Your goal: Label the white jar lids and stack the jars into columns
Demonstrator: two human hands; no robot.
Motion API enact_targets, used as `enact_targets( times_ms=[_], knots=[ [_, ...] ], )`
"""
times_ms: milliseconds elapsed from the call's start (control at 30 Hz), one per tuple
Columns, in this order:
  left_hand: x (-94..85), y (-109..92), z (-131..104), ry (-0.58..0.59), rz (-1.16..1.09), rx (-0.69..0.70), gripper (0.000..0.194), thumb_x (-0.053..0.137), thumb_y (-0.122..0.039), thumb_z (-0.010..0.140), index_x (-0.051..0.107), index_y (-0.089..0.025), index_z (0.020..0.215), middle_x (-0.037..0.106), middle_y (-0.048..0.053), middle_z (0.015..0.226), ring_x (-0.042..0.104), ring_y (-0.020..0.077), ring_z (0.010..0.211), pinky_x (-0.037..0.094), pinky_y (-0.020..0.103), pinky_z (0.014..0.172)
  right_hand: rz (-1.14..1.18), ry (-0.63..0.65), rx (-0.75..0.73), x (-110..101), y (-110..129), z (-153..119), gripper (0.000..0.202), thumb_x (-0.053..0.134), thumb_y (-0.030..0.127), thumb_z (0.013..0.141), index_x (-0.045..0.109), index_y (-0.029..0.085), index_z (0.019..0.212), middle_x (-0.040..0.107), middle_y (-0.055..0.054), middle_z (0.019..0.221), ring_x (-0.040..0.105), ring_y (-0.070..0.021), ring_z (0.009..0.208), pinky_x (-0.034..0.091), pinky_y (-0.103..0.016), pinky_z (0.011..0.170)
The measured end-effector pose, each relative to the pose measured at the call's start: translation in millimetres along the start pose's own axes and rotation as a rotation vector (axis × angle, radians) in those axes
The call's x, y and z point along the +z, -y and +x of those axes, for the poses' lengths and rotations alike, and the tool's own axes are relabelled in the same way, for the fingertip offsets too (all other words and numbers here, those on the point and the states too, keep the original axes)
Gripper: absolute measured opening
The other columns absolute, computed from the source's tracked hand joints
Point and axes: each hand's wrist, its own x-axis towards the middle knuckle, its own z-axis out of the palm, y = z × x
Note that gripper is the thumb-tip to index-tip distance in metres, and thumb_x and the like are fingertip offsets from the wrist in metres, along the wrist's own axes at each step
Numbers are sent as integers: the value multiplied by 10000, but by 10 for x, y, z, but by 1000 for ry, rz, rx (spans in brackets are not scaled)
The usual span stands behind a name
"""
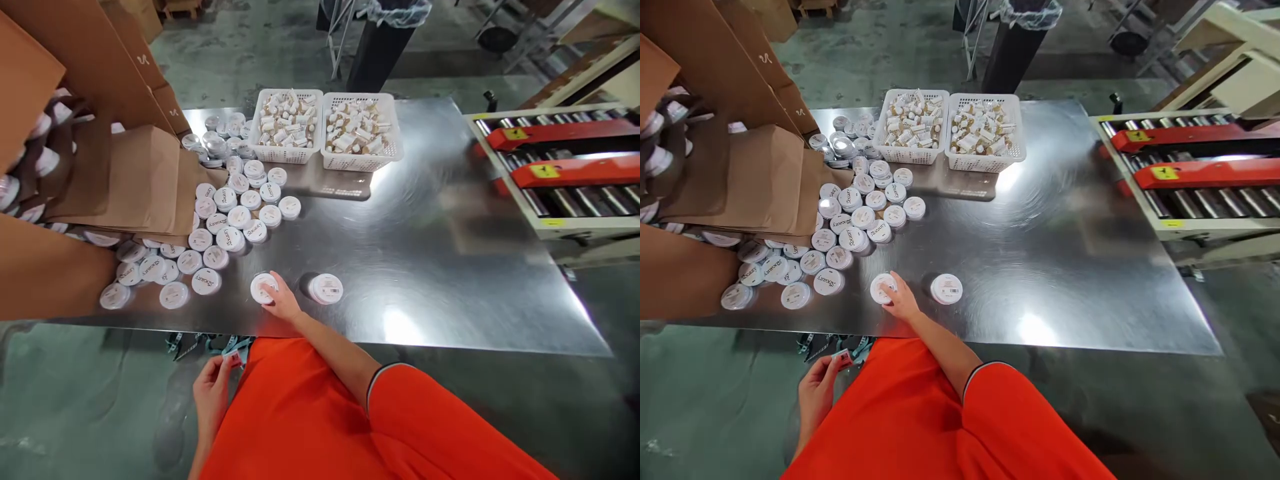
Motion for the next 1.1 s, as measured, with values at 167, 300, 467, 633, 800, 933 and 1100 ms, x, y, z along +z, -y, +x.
enact_targets(
  times_ms=[167,300,467,633,800,933,1100],
  knots=[
    [4,-3,3,-2,1,-2,436,716,-601,624,708,-171,699,754,80,751,703,237,762,542,299,715,89,-27,9,63,-61,-20,743,821,275,622,514,207,1295,163,-174,1561,346,-324,1378,387,-486,1082],
    [-22,63,22,-16,19,3,421,710,-587,649,708,-173,721,760,79,787,707,240,781,540,305,735,113,-63,19,145,-141,-69,774,834,290,595,488,186,1279,136,-189,1564,351,-309,1379,369,-466,1103],
    [-24,92,41,-21,54,-5,411,698,-580,669,720,-176,741,765,91,817,711,246,807,540,312,753,89,-69,15,256,-219,-69,769,817,316,596,472,181,1270,237,-189,1538,323,-324,1395,347,-494,1113],
    [30,0,42,-32,27,-9,437,709,-611,620,703,-179,679,758,82,756,703,237,755,546,301,713,84,-79,26,304,-202,-20,583,709,306,718,504,147,1240,408,-208,1433,390,-310,1350,354,-493,1103],
    [56,-95,18,-22,10,-24,436,723,-606,596,707,-177,674,755,90,750,708,246,753,554,315,717,134,-50,14,244,-204,2,573,672,200,675,518,155,1225,444,-191,1400,420,-307,1321,376,-485,1087],
    [42,-115,10,-30,-14,-16,434,732,-611,573,704,-186,656,753,80,729,706,239,729,558,311,699,227,-135,49,80,-172,-8,602,663,201,663,470,183,1233,464,-171,1378,425,-296,1321,384,-480,1082],
    [8,-81,38,-21,8,-10,444,724,-618,585,704,-181,664,752,82,724,703,236,731,549,305,699,250,-438,130,-472,-150,-213,594,686,346,713,407,204,1218,481,-163,1338,449,-295,1293,400,-486,1056]
  ],
)
